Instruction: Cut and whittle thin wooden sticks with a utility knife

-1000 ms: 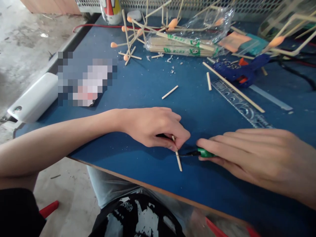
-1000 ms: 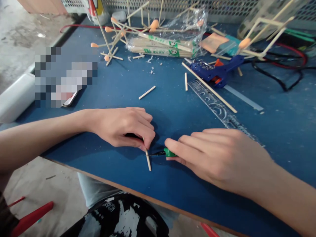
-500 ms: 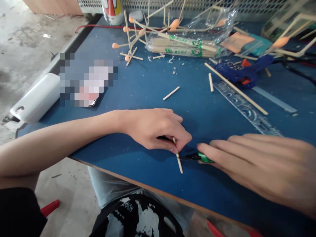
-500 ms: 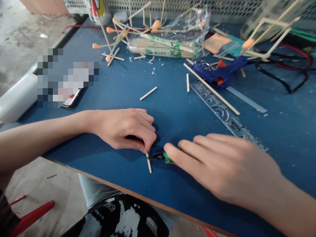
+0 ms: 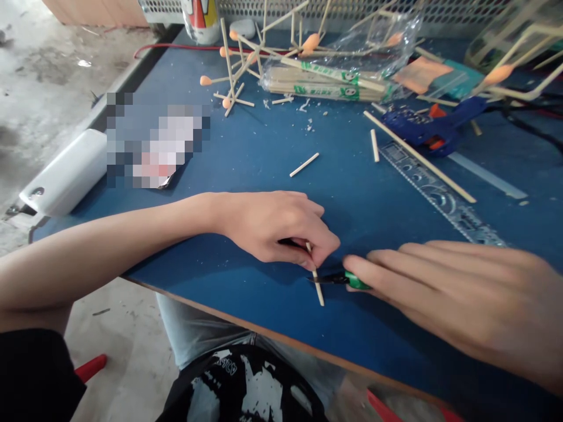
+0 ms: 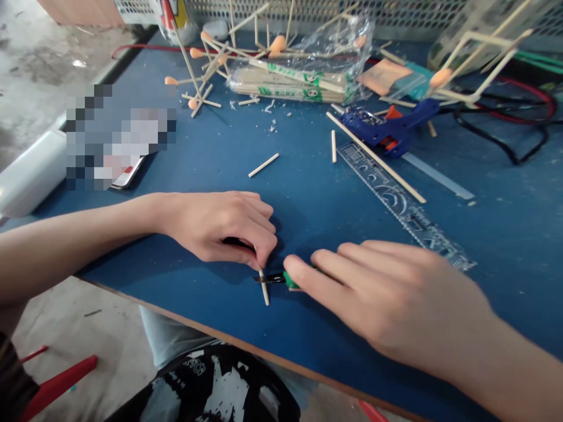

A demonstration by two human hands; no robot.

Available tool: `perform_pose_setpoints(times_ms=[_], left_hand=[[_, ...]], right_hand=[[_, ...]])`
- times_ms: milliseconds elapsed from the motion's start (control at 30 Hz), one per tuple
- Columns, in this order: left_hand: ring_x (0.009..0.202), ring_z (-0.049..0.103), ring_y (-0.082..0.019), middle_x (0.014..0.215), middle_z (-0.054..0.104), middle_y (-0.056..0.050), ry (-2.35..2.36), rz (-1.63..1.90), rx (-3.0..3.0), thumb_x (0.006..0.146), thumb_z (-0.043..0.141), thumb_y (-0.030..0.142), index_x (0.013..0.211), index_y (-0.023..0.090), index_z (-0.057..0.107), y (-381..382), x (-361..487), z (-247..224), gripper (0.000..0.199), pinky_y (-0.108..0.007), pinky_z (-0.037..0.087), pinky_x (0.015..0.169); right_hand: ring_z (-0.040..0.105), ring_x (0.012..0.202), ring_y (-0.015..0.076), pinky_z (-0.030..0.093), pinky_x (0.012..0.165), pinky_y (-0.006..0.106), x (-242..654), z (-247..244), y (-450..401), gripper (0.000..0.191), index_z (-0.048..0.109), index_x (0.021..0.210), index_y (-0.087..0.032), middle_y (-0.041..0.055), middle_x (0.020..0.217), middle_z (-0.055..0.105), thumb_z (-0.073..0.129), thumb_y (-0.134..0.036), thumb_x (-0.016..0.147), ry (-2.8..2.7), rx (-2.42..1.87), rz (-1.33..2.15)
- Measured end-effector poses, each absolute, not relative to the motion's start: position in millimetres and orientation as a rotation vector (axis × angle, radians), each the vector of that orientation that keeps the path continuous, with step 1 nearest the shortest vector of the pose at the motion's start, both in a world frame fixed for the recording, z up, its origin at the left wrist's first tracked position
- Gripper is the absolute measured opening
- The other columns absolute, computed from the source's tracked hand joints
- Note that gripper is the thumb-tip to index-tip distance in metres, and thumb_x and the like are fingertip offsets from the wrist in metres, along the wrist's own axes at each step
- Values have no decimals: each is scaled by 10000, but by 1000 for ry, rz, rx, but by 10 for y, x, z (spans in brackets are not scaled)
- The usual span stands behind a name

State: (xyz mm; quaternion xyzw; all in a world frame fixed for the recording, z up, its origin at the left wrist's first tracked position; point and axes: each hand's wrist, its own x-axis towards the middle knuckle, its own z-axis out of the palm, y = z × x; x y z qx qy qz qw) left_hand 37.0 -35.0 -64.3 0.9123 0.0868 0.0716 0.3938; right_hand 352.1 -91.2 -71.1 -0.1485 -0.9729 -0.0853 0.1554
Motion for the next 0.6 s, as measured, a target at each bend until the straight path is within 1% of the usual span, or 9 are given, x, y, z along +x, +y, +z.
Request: perform_pose_setpoints(times_ms=[67, 100, 133, 200, 267, 367, 467, 533, 600], left_hand=[[930, 727, -212, 976, 864, -23, 226, 163, 2322, 1115, 670, 224, 960, 295, 770, -349, 364, -648, 197, -357, 460, 931], [926, 722, -213, 973, 861, -23, 223, 163, 2327, 1119, 666, 228, 962, 294, 768, -350, 361, -651, 198, -358, 457, 926], [921, 718, -212, 972, 861, -21, 218, 168, 2332, 1120, 663, 225, 960, 293, 765, -350, 358, -653, 201, -357, 453, 921], [915, 716, -208, 974, 863, -13, 208, 182, 2339, 1116, 666, 213, 957, 293, 762, -352, 355, -657, 202, -357, 447, 910], [920, 721, -207, 984, 867, -9, 218, 185, 2336, 1107, 675, 204, 959, 300, 768, -354, 357, -654, 199, -359, 446, 905], [920, 727, -208, 991, 873, -10, 237, 162, 2310, 1094, 682, 196, 951, 306, 780, -354, 367, -641, 206, -359, 461, 931], [904, 722, -204, 986, 874, -10, 232, 151, 2294, 1087, 674, 174, 938, 297, 778, -353, 377, -632, 220, -353, 469, 977], [894, 721, -199, 978, 872, -5, 219, 166, 2301, 1086, 672, 160, 933, 293, 768, -354, 381, -635, 224, -346, 464, 973], [895, 728, -194, 977, 872, 0, 197, 196, 2317, 1080, 680, 146, 931, 293, 762, -355, 381, -640, 225, -339, 457, 938]], right_hand=[[761, 829, 204, 547, 787, 413, 3554, -724, -888, 411, 807, 1328, -252, 5, 1030, 878, 515, -66, 1107, -2790, -347, -206], [763, 834, 198, 544, 786, 408, 3553, -720, -882, 396, 805, 1320, -253, -2, 1030, 879, 521, -68, 1114, -2774, -338, -214], [759, 815, 193, 538, 771, 403, 3537, -707, -883, 380, 806, 1296, -250, -5, 1010, 878, 519, -71, 1124, -2770, -349, -225], [724, 718, 192, 513, 707, 406, 3472, -665, -898, 363, 815, 1206, -236, -4, 919, 860, 489, -88, 1149, -2752, -417, -272], [693, 652, 181, 509, 668, 398, 3403, -617, -898, 388, 819, 1152, -221, -4, 867, 845, 457, -81, 1157, -2765, -445, -286], [712, 667, 156, 529, 667, 374, 3380, -584, -817, 426, 809, 1141, -234, -22, 889, 852, 415, -74, 1174, -2775, -351, -253], [713, 661, 146, 544, 667, 364, 3412, -604, -744, 372, 785, 1140, -232, -29, 890, 855, 432, -143, 1212, -2762, -283, -243], [709, 647, 155, 545, 665, 379, 3404, -624, -767, 345, 777, 1137, -215, -21, 869, 847, 445, -163, 1216, -2755, -308, -239], [714, 643, 174, 533, 654, 407, 3373, -636, -821, 336, 776, 1135, -200, -9, 848, 837, 452, -135, 1198, -2753, -373, -243]])
